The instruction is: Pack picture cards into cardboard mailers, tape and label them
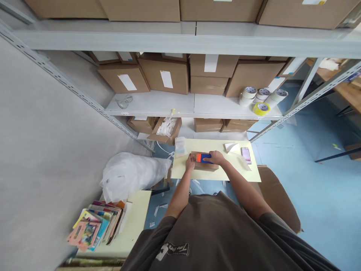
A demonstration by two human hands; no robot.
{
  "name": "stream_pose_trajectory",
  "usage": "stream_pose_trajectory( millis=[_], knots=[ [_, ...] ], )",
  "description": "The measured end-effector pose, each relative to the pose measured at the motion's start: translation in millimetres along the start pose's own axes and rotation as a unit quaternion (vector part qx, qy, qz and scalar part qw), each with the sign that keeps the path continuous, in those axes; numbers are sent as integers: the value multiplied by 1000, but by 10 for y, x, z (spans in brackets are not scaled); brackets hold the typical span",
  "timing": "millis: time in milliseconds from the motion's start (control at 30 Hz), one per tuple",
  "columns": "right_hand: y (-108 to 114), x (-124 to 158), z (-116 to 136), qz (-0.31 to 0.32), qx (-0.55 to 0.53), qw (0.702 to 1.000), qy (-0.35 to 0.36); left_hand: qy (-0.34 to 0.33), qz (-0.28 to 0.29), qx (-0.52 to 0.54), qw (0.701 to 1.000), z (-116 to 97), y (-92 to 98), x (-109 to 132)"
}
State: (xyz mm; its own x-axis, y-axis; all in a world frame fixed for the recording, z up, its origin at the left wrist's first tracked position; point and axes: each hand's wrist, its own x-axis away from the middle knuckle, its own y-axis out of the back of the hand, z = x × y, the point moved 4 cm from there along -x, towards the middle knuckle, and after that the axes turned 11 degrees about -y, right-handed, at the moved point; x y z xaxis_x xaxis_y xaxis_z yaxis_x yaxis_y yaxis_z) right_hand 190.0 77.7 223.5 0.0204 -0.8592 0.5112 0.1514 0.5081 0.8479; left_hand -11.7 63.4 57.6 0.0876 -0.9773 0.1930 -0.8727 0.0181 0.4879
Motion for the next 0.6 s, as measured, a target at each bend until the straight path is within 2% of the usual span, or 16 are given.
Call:
stream_pose_trajectory(
  millis=[100,167,267,467,533,600],
  knots=[
    [35,15,-106,-2,4,1000,-3,5,5,-9,1000,-57,3,18],
    [75,22,-282,-4,8,1000,-16,14,0,-31,999,-91,18,24],
    [125,57,-742,1,9,999,-50,17,-16,-43,999,-128,49,26],
    [185,292,-1892,-14,-15,989,-149,0,-49,-4,999,-164,96,36],
    [193,375,-2130,-8,-28,986,-165,4,-50,-3,999,-171,106,37],
    [188,421,-2222,-3,-34,986,-161,4,-46,-8,999,-184,117,34]
  ],
)
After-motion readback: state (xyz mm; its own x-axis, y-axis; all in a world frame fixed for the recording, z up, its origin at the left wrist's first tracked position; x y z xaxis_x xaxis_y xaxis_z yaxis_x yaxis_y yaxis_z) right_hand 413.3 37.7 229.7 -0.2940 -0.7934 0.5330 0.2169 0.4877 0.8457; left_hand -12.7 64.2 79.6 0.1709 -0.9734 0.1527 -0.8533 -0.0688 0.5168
